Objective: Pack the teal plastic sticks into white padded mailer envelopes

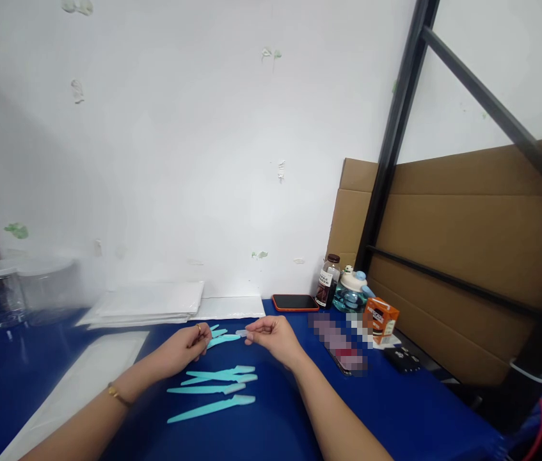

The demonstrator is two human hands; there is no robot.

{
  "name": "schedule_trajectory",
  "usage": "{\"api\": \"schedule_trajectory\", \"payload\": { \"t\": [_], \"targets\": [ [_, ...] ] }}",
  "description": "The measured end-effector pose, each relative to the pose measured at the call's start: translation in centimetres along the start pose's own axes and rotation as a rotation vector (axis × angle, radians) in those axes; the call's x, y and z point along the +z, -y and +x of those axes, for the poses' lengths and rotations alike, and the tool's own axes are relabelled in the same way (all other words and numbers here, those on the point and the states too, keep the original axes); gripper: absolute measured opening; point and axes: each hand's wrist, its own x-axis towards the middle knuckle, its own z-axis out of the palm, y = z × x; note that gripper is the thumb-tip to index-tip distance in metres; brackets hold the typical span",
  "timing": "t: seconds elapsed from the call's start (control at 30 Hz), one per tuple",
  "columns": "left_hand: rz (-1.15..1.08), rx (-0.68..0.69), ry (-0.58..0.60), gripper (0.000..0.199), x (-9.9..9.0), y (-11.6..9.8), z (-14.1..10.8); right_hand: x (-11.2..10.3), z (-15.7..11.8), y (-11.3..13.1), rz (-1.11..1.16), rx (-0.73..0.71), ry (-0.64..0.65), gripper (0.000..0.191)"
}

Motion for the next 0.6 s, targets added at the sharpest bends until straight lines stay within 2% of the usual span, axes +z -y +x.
{"api": "schedule_trajectory", "payload": {
  "t": [0.2, 0.47, 0.53, 0.6],
  "targets": [
    [0.013, -0.002, -0.004, 0.025, 0.0, -0.5, -0.2, -0.1, 0.0, 0.1, 0.000, -0.003, -0.046, 0.039],
    [-0.056, -0.019, 0.038, 0.025, 0.5, -1.0, -0.3, 1.6, -0.3, -0.3, -0.021, 0.050, 0.106, 0.040],
    [-0.007, -0.034, 0.069, 0.025, 0.6, -1.4, -0.5, 1.0, -0.2, -0.1, -0.112, 0.044, 0.146, 0.039],
    [0.102, -0.029, 0.084, 0.022, 0.7, -1.8, -0.7, -0.5, -0.1, 0.4, -0.310, -0.016, 0.075, 0.034]
  ]
}}
